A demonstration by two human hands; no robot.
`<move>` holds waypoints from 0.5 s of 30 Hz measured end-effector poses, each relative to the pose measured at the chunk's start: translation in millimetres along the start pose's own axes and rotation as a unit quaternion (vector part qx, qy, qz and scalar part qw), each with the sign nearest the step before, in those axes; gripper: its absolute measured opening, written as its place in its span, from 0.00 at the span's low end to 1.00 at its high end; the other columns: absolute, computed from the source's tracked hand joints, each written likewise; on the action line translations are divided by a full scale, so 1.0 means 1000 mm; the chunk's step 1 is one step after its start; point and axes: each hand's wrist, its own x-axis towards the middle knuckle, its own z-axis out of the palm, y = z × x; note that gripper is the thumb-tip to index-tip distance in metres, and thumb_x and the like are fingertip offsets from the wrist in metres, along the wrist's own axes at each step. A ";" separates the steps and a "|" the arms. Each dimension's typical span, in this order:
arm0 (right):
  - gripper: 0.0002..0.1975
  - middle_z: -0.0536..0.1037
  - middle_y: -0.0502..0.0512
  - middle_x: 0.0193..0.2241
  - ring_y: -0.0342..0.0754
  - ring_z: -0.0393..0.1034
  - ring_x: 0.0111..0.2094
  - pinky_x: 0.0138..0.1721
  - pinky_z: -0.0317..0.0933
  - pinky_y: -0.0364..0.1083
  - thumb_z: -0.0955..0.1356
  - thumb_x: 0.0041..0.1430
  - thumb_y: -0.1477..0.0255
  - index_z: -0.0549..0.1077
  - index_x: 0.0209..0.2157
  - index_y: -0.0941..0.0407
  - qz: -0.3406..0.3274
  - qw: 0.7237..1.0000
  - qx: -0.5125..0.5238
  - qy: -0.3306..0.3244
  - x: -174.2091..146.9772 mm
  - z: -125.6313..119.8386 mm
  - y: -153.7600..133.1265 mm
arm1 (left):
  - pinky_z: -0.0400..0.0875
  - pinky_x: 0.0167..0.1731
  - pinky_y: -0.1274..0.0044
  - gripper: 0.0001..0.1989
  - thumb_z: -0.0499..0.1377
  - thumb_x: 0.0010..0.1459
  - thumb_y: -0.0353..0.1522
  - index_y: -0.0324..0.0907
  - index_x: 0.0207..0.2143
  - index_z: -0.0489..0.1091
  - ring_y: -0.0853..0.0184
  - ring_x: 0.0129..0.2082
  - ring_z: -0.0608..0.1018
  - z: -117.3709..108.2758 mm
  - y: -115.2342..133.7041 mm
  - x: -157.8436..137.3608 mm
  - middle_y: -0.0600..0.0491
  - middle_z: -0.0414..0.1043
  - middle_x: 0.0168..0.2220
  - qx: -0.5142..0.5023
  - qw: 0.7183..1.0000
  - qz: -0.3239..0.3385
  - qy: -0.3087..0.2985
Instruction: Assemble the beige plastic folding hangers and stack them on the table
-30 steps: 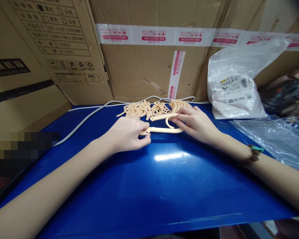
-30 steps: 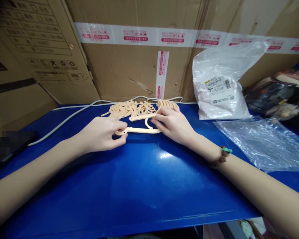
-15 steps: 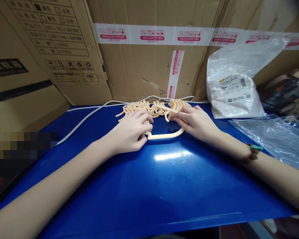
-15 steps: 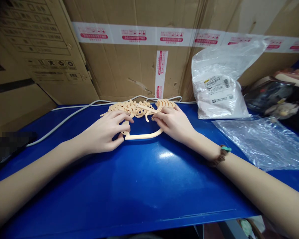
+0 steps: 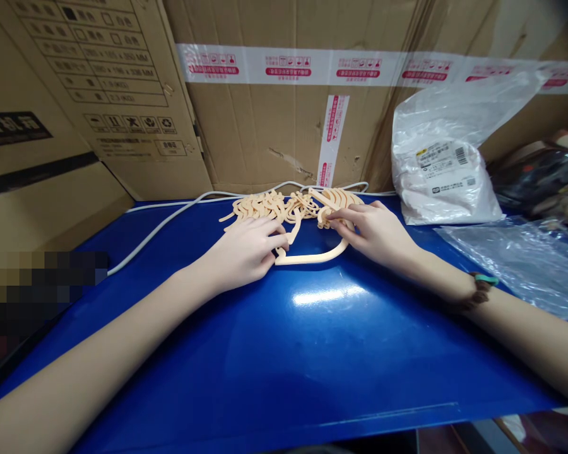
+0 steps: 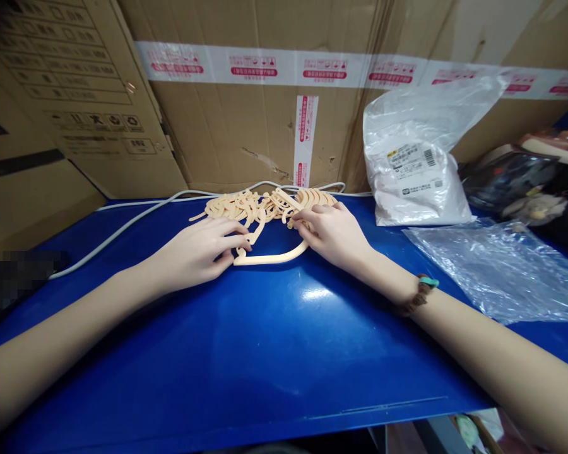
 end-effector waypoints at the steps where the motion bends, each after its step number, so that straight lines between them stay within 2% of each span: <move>1: 0.14 0.80 0.58 0.40 0.52 0.73 0.41 0.40 0.53 0.50 0.61 0.65 0.69 0.75 0.46 0.54 0.003 1.000 0.002 -0.002 0.000 0.000 0.000 | 0.65 0.41 0.69 0.15 0.49 0.54 0.24 0.41 0.38 0.73 0.60 0.43 0.74 -0.001 0.002 0.000 0.49 0.73 0.44 -0.003 1.000 -0.003 -0.003; 5: 0.14 0.81 0.57 0.37 0.52 0.74 0.40 0.39 0.53 0.49 0.61 0.65 0.67 0.75 0.45 0.54 0.009 1.000 0.014 -0.004 0.000 0.000 0.000 | 0.66 0.41 0.70 0.11 0.53 0.57 0.32 0.40 0.37 0.74 0.60 0.42 0.75 -0.004 0.007 0.001 0.48 0.74 0.43 -0.011 0.999 -0.031 -0.002; 8: 0.13 0.81 0.56 0.36 0.52 0.74 0.38 0.38 0.53 0.49 0.62 0.65 0.67 0.75 0.44 0.54 0.008 1.000 0.016 0.006 0.000 0.000 0.000 | 0.65 0.41 0.71 0.12 0.54 0.59 0.39 0.41 0.36 0.73 0.61 0.42 0.76 -0.004 0.007 0.002 0.49 0.75 0.44 -0.028 0.999 -0.023 -0.004; 15: 0.13 0.80 0.54 0.31 0.50 0.74 0.36 0.38 0.52 0.48 0.62 0.65 0.67 0.75 0.44 0.54 0.020 1.000 0.016 -0.002 0.000 0.000 -0.001 | 0.65 0.39 0.74 0.08 0.55 0.61 0.37 0.41 0.36 0.69 0.63 0.43 0.75 -0.002 0.005 0.001 0.51 0.74 0.43 -0.079 0.997 -0.018 -0.011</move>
